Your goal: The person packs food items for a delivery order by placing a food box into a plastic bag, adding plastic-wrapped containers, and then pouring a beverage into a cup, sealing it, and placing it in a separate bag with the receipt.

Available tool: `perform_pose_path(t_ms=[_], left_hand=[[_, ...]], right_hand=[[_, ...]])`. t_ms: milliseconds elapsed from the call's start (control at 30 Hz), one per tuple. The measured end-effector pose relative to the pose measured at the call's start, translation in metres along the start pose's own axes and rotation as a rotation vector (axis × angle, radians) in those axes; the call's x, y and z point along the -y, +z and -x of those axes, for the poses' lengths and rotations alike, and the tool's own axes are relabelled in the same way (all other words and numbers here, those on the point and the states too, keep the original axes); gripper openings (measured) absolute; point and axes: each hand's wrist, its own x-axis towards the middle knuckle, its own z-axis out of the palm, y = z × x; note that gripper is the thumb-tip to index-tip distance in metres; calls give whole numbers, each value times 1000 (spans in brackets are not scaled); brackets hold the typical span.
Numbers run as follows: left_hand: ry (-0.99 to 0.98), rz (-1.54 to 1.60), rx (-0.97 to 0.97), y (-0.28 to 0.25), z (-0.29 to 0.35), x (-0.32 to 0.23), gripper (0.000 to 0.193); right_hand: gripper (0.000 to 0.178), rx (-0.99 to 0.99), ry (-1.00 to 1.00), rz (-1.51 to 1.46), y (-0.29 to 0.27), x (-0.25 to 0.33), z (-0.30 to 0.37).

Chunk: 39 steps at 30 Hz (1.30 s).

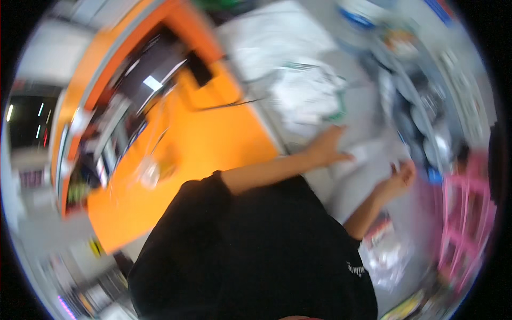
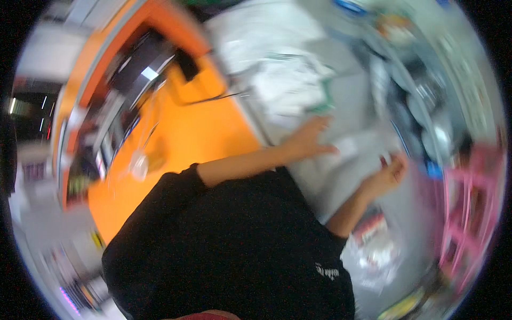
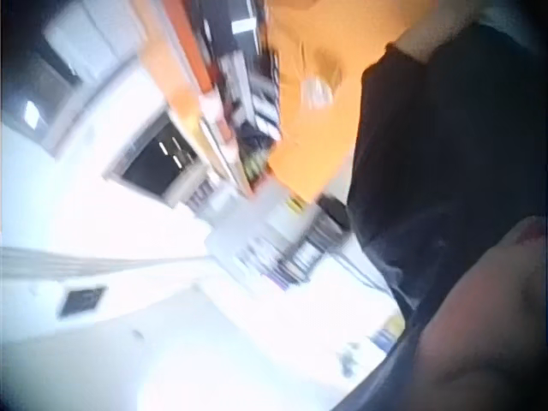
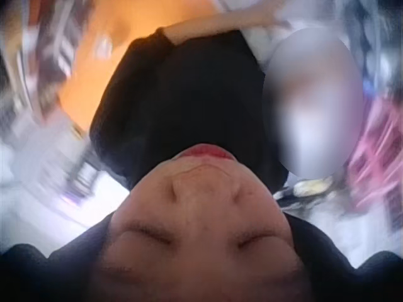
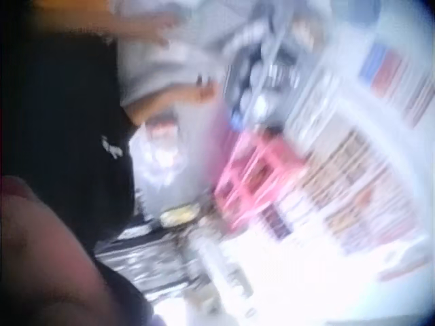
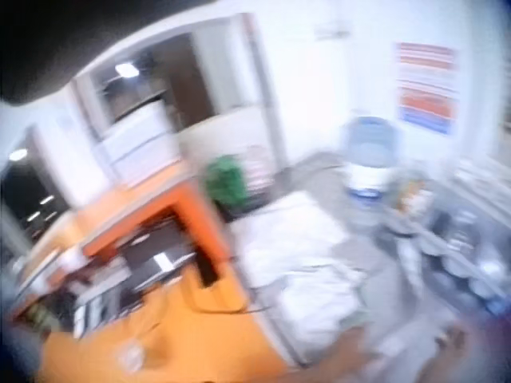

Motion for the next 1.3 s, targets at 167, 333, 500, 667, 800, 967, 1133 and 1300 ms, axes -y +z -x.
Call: perform_pose_path(t_ms=[167,333,500,667,800,967,1133,1300], left_hand=[[252,-214,-340,-123,100,-45,68],[-529,-1100,-866,-255,254,-6,74],[-858,-579,-630,-301,338,41,76],[-795,221,-754,-321,363,58,64],[-558,597,-765,-323,373,64,60],[-425,560,-644,-329,374,63,61],[-332,418,-476,-326,345,33,61],[-161,-139,-299,-301,299,-20,72]], right_hand=[[20,341,177,-251,66,20,51],[21,798,386,-383,138,49,164],[23,1247,539,-419,183,73,276],[20,1472,137,-427,209,96,366],[21,1523,-537,-493,215,95,404],[36,1477,-795,-285,198,122,396],[54,1342,-857,-39,181,125,386],[76,1287,-769,100,136,153,333]])
